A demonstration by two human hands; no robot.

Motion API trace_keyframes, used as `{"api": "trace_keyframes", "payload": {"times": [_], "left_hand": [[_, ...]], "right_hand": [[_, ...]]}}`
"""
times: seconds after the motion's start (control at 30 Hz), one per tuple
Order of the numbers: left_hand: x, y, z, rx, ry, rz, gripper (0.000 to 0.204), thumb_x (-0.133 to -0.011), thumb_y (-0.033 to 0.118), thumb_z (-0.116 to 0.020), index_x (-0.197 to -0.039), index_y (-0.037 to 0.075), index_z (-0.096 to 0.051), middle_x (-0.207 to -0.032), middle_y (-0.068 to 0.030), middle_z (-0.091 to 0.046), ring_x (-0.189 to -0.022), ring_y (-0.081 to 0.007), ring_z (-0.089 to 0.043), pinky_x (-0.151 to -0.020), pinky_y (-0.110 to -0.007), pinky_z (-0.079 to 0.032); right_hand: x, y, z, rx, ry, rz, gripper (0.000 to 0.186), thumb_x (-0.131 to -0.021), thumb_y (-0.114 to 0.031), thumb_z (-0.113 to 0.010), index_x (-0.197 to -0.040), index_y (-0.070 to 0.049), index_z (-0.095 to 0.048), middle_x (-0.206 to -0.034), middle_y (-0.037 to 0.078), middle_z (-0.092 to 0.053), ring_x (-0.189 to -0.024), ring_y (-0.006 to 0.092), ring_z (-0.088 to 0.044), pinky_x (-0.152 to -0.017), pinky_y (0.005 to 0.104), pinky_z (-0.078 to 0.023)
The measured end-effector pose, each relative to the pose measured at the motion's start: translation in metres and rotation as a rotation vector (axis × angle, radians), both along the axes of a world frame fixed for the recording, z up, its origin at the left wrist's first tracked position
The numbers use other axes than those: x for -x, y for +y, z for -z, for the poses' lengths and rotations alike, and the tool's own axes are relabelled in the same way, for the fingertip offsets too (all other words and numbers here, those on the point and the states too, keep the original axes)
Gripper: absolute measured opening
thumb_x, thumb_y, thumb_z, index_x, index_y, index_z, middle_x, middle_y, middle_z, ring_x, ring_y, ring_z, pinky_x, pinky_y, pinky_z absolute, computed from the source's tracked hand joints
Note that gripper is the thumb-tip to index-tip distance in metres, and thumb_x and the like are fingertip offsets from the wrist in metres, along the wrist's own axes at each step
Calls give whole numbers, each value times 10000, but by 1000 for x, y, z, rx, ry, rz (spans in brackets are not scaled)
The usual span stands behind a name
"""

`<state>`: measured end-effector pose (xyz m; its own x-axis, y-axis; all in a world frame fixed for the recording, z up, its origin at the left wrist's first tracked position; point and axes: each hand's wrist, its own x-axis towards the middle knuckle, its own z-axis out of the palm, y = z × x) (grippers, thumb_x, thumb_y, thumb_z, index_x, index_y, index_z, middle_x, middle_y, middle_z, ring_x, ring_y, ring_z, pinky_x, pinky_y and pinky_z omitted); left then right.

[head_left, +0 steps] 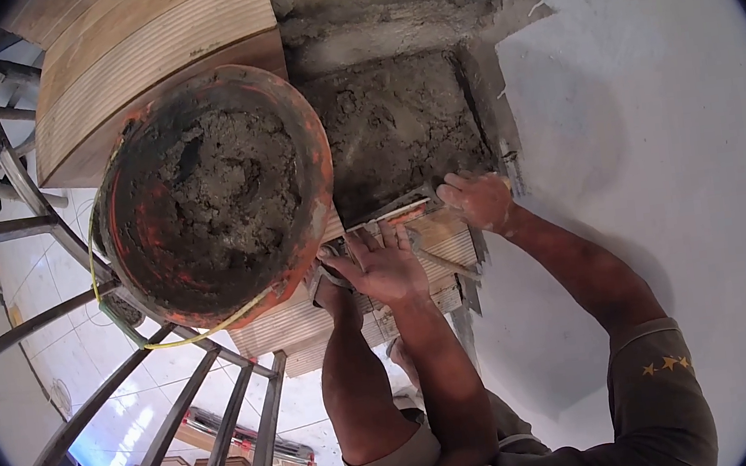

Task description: Apply mortar and install tiles on a concrete staircase.

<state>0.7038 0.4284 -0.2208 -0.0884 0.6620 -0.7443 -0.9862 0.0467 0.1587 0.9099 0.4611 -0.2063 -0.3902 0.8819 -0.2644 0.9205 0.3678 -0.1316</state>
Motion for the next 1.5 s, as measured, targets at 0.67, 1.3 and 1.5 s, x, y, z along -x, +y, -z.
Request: {"api": "trace_keyframes", "payload": {"times": [0.67,1.3,1.5], "left_hand": [[0,2,-1,-56,-3,19,1114,-882,777,-584,-1651,99,-148,-1677,-51,-223,-1526,-363,-248,-1257,-534,-193],[12,-17,25,14,-8,34,947,-852,800,-604,-1438,68,-475,-1384,-63,-555,-1351,-304,-477,-1183,-560,-308],[9,-12,18,17,10,0,1005,-863,774,-619,-1514,38,-407,-1505,-80,-470,-1448,-333,-391,-1232,-555,-263]], "right_hand": [[-5,6,-6,90,-103,71,293,-891,-240,-669,-1163,-150,-609,-1036,82,-629,-973,324,-693,-766,476,-544],[67,-50,-32,291,385,623,533,-1050,-477,-485,-1152,26,-630,-1040,321,-688,-946,513,-674,-839,567,-530],[1,-63,-43,147,191,833,466,-1061,-428,-507,-1091,18,-638,-868,293,-696,-825,485,-688,-729,562,-537]]}}
